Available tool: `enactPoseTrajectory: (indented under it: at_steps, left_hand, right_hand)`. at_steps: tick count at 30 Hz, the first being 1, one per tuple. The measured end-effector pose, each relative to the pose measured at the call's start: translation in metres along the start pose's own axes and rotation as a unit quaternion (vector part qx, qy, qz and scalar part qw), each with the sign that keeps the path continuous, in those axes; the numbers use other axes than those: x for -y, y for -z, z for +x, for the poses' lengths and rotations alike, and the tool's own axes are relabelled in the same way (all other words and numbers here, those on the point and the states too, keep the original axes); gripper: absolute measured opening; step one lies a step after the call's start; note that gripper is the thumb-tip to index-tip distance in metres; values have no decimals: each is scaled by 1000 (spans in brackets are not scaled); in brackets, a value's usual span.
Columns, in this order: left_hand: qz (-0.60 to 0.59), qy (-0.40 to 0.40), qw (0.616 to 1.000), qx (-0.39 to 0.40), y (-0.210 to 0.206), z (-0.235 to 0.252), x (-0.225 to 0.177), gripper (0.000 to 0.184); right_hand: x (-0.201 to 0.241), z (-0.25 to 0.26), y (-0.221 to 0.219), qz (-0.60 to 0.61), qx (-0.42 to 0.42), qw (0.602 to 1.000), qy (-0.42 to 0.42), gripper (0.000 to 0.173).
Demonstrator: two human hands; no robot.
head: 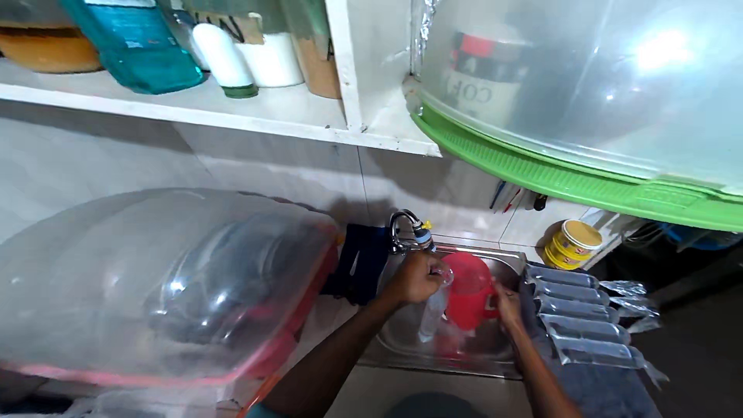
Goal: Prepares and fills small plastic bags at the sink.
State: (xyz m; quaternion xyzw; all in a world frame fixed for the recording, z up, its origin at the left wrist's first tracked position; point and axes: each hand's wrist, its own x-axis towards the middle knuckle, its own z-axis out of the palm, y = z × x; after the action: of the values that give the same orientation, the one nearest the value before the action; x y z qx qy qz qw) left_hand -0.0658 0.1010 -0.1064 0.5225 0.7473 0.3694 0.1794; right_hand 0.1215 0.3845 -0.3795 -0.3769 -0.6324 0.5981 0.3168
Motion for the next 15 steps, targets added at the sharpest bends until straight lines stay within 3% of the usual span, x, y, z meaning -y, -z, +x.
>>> enactPoseTrajectory:
  at_steps: [4,6,8,10,11,14,15]
  left_hand:
    - [32,-3,999,-21,-1,-3,-5,20]
    - [42,-2,999,-31,-2,-6,-5,23]
    - [47,-12,998,-49,-3,-9,-5,24]
    - [44,-34,996,-68,-4,-8,-5,22]
    - [36,-45,996,-71,-5,-7,-5,20]
    - [-1,-58,996,-67,-12,-5,-11,16]
    - [-14,-59,995,-73,-15,-5,-15,16]
  right_hand:
    - [-39,-4,-15,57,9,998,7,53]
    - [-54,0,-7,-37,-36,997,65,46]
    - [-45,6,9,-209,-100,952,201,26]
    - [32,-9,12,-251,-64,918,299,27]
    - [84,-28,2,-248,-3,914,321,38]
    - [207,-80,-52,-314,187,872,326,100]
    - [225,-85,-68,-324,232,854,335,98]
